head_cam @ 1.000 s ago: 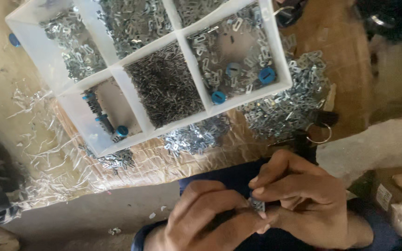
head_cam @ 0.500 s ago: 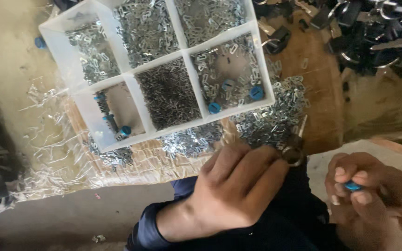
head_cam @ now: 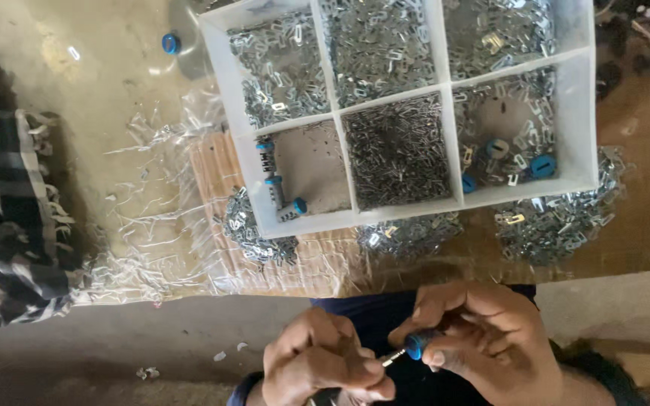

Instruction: The person assembles small spring-loaded keychain hardware at a workbench. They pick metal springs, blue plastic caps, and small metal clips from a compartment tray and piles on the table, then press and fit the parts together by hand one piece at a time, placing finished assemblies aside.

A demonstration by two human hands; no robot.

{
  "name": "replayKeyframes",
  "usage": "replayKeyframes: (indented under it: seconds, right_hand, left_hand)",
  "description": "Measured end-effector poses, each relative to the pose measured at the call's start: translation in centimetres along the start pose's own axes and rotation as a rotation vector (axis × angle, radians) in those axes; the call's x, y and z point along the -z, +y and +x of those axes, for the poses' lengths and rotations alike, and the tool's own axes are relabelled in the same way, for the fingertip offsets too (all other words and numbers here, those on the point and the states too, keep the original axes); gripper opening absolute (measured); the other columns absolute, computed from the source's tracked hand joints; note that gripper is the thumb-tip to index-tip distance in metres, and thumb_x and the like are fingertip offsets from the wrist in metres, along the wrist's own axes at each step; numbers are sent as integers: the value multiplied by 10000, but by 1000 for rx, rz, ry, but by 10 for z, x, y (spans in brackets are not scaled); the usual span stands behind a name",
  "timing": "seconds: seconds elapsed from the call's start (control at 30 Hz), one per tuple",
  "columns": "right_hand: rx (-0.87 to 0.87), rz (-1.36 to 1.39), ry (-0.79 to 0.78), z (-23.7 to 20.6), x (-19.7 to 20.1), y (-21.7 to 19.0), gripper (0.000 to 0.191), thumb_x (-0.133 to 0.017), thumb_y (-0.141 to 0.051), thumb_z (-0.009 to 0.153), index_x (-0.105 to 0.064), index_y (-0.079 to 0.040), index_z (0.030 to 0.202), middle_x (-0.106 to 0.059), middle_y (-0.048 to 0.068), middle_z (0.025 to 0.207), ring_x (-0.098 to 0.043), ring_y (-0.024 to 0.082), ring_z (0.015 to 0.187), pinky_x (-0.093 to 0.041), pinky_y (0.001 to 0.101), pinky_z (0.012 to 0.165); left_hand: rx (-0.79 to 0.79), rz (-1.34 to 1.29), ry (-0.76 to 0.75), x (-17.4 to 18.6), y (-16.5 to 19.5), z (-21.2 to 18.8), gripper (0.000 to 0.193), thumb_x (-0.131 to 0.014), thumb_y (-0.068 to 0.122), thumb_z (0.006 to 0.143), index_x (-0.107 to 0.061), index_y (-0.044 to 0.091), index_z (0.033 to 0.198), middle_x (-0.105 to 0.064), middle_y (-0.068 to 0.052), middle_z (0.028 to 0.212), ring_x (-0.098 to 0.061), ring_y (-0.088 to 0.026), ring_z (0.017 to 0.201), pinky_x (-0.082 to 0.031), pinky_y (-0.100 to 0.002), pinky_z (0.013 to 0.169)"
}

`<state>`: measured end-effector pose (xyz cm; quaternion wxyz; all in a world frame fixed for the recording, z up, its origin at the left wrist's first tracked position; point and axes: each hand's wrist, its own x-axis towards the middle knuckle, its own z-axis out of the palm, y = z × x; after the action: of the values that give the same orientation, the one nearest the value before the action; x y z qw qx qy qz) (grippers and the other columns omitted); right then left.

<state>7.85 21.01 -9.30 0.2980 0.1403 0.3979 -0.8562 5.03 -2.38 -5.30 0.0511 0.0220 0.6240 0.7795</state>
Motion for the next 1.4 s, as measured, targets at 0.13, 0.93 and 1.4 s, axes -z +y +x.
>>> replayKeyframes:
  seconds: [0.13,0.93,1.4]
  right_hand:
    - [-85,80,-211,14,-8,-13,327,-756,1,941,-680,111,1239,-709,228,985,-689,234,921,-594,348,833]
    - [1158,-2604,-565,200,-124,-116,105,-787,-117,755,-728,-46,704,-629,42,874,-553,187,922,-563,365,869]
    - [487,-2142,-869,177,-112,-144,89,-715,-133,861,-721,-79,790,-661,85,867,-603,312,1032,-351,581,1113]
  left_hand:
    - [-5,364,-411,25,13,16,168,-856,58,907,-691,61,941,-590,-64,898,-713,-194,764,-602,-295,650]
    - [-325,1259,255,46,41,12,297,-790,-80,796,-633,88,984,-688,-113,940,-698,-214,813,-575,-337,712]
    - [-247,1075,255,-28,67,91,240,-738,-51,887,-602,53,1056,-644,-153,1036,-700,-179,890,-613,-259,731]
